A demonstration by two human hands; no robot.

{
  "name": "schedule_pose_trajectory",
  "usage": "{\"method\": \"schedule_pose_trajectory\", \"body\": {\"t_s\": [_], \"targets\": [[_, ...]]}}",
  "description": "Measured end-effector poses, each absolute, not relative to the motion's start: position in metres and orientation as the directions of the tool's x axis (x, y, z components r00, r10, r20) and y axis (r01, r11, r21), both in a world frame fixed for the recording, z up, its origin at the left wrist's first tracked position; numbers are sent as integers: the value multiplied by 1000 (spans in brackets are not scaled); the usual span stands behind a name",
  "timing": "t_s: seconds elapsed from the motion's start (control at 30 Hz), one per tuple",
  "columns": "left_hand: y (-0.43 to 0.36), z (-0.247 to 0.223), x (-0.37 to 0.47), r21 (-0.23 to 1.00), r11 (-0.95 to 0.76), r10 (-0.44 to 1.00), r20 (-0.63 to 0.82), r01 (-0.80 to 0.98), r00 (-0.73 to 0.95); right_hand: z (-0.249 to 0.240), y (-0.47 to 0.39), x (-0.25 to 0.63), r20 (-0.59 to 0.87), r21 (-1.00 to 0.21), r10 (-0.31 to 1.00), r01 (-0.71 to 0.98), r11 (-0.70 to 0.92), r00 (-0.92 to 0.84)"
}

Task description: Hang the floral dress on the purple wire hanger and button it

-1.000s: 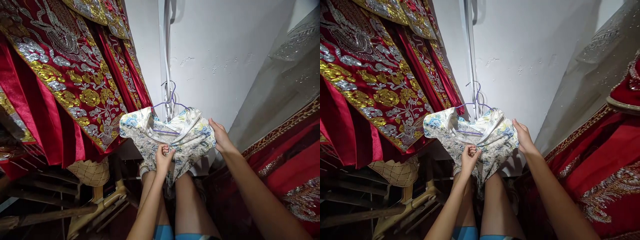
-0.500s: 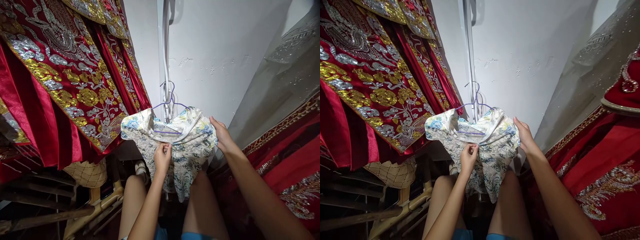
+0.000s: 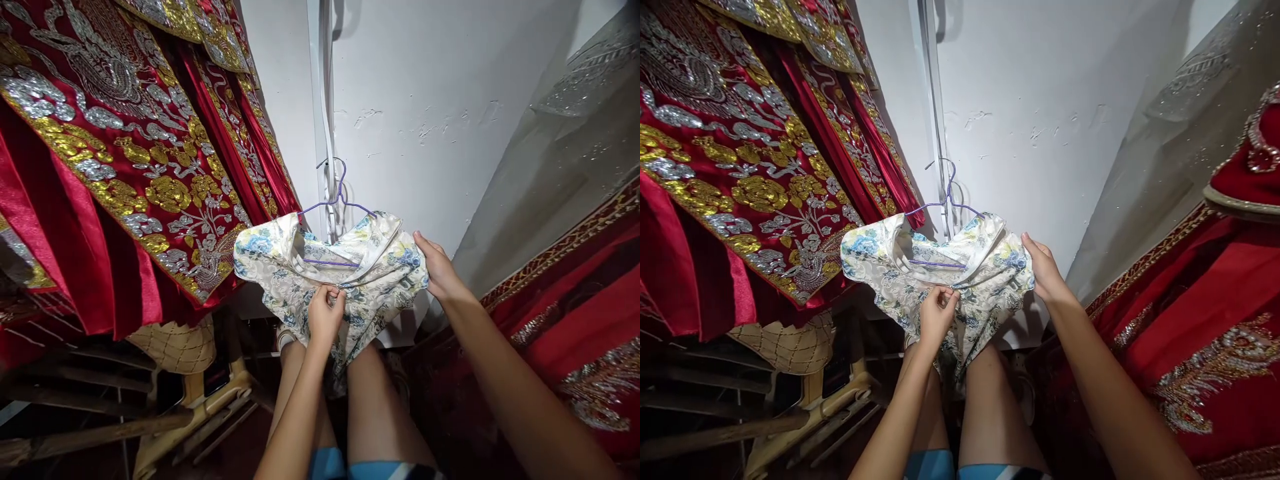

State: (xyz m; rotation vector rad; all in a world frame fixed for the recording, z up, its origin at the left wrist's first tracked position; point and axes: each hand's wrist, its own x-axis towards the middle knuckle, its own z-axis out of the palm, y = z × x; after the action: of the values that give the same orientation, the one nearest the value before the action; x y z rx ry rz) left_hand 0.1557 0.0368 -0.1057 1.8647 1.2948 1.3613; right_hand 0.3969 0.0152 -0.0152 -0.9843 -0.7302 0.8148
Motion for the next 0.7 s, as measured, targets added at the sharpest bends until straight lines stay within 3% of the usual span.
{"method": "schedule_pose_trajectory", "body": {"t_s": [0.2,0.43,0.5,0.6,0.63,0.7], "targets": [[41,-93,155,830,-346,932,359,437,56,-14,11,396,170,-911,864,-260,321,473],[33,-98,159,915,-313,947,279,255,161,-15,13,407,224,-931,827,-137,337,516],[20,-106,159,946,-266,952,228,186,205,-24,10,409,273,-934,756,-24,356,596],[-5,-118,158,976,-197,959,172,96,227,-52,-11,397,356,-906,550,133,402,756],[-13,-120,157,982,-177,962,159,67,222,-64,-23,387,364,-892,500,140,430,786],[-27,-123,156,991,-136,970,134,-4,203,-90,-51,360,285,-885,547,-3,466,787]]}}
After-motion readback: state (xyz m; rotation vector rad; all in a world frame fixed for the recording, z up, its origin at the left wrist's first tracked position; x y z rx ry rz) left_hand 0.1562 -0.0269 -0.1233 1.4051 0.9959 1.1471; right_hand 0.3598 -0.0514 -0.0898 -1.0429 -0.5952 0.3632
